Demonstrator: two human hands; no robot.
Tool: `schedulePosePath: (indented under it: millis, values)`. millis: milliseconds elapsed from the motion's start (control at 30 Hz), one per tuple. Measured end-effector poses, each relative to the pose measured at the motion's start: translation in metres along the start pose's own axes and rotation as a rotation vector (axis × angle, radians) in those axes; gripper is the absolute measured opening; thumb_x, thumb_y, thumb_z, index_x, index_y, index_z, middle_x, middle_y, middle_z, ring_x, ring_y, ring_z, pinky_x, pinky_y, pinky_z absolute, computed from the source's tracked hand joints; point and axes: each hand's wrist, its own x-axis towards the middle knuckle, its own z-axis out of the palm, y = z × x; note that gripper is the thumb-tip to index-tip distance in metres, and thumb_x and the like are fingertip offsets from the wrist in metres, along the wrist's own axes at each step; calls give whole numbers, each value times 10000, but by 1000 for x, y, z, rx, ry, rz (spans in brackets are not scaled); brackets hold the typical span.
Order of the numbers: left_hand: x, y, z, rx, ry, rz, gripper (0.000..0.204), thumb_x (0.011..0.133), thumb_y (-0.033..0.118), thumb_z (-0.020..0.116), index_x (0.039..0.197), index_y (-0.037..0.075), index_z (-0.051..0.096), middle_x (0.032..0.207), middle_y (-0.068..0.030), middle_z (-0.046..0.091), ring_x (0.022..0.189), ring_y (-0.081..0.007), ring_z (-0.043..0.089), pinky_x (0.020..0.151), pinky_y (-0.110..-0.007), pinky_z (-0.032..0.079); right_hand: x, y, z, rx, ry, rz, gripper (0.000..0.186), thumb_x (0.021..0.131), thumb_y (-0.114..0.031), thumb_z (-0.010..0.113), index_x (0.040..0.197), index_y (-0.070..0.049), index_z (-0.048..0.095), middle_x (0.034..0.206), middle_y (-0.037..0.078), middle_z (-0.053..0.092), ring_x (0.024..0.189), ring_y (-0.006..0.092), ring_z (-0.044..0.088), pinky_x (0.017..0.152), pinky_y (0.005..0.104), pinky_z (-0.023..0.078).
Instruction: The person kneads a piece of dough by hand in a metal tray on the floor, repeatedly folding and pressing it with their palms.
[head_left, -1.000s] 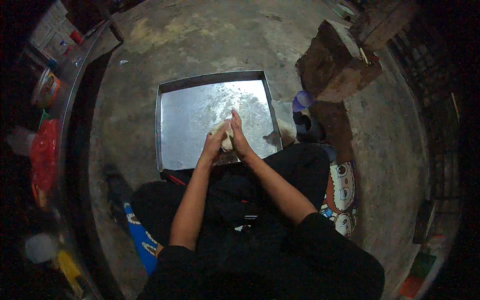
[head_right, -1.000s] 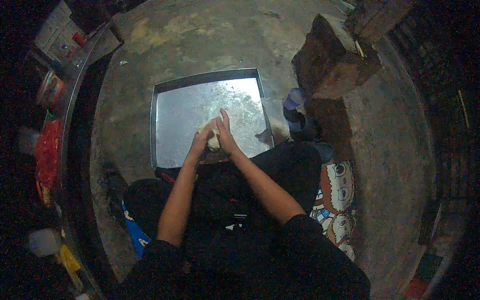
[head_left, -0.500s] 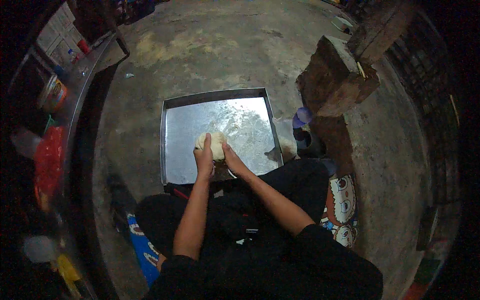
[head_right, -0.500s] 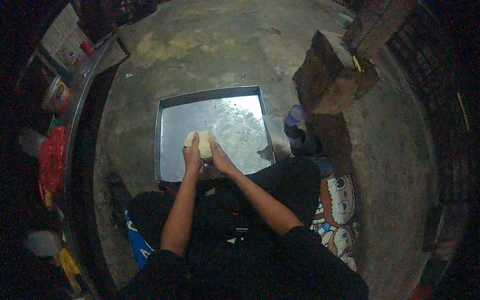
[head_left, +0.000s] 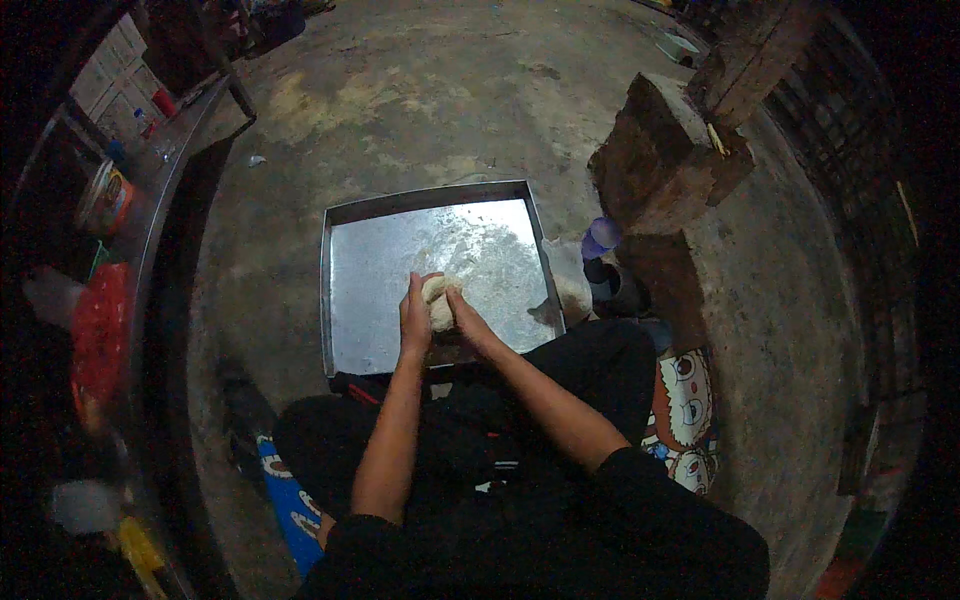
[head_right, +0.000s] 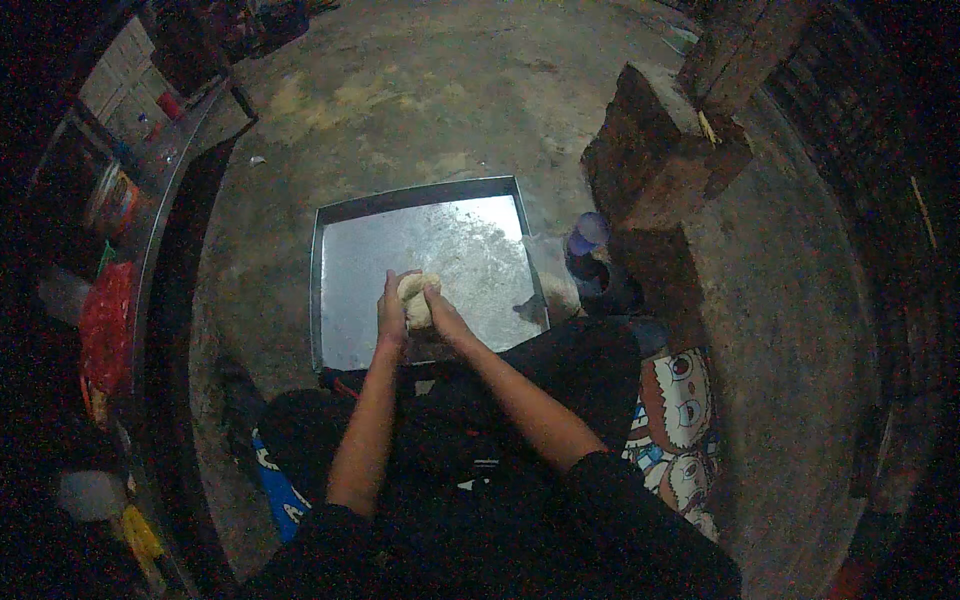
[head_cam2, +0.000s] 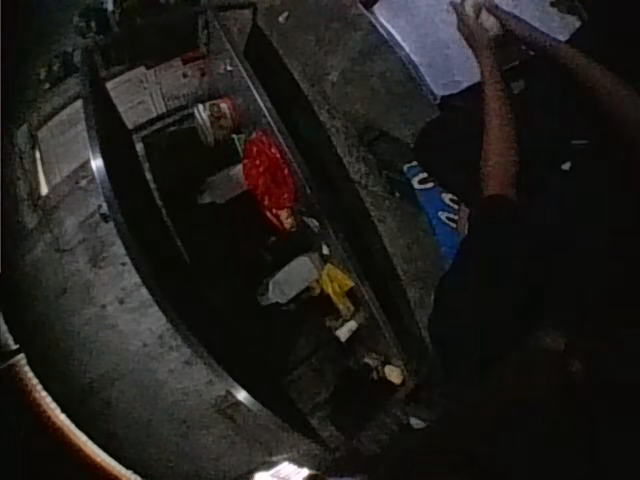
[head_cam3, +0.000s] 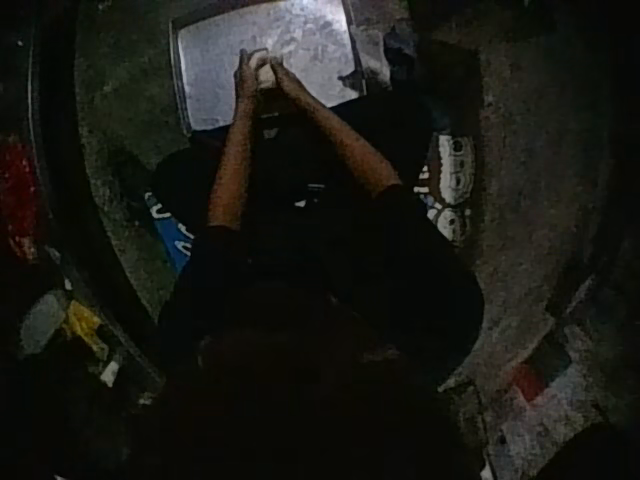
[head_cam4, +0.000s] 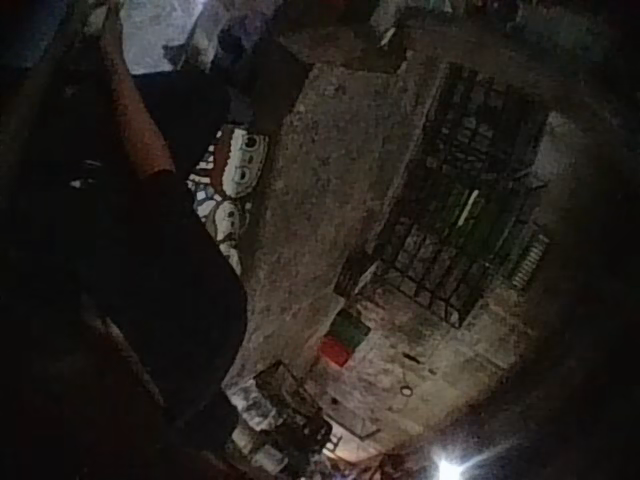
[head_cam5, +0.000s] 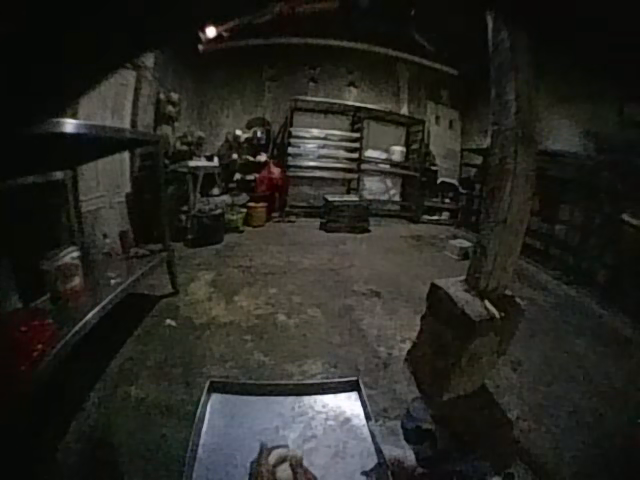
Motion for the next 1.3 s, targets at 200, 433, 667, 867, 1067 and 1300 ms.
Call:
schedulePosePath:
  millis: [200,433,667,867,1067,1300]
  values:
    - [7,-6,-17,218,-2,120,497,1050,432,407,1162,10,646,1044,-96,671,955,-176,625,884,-301,481,-26,-33,20,-219,86,92,711,991,-641,374,1184,-12,643,1076,115,666,952,235,625,860,349,486]
    - [10,-7,-14,362,-21,235,453,1052,390,421,1213,12,612,1090,-92,650,989,-179,607,893,-312,473,-17,-34,4,-638,190,-154,703,997,-615,387,1022,10,708,894,133,707,840,225,651,801,353,493]
    - [8,-10,-13,305,-18,188,429,1034,388,492,1203,16,623,1129,-107,653,1030,-183,595,931,-307,452,-18,-21,7,-569,268,-188,666,990,-596,395,1025,-8,705,943,222,705,914,359,674,853,422,490]
    - [7,-13,-17,389,37,181,478,1025,406,499,1291,13,558,1181,-140,627,1086,-219,579,955,-330,444,-22,-26,15,-649,322,-155,713,989,-622,353,1027,-1,701,980,250,698,971,415,658,874,450,479]
    - [2,-4,-13,392,73,144,575,1011,423,516,1425,38,408,1241,-200,578,1116,-268,567,974,-351,439,-21,-23,16,-684,354,-141,767,1011,-602,243,1017,32,675,1008,297,666,1020,490,605,920,501,440]
    - [14,-19,-21,341,8,73,526,1007,418,531,1341,12,502,1219,-171,598,1091,-221,575,968,-334,441,-32,-35,19,-701,293,-93,743,1020,-576,243,1030,30,674,1061,310,652,1077,485,580,954,501,416]
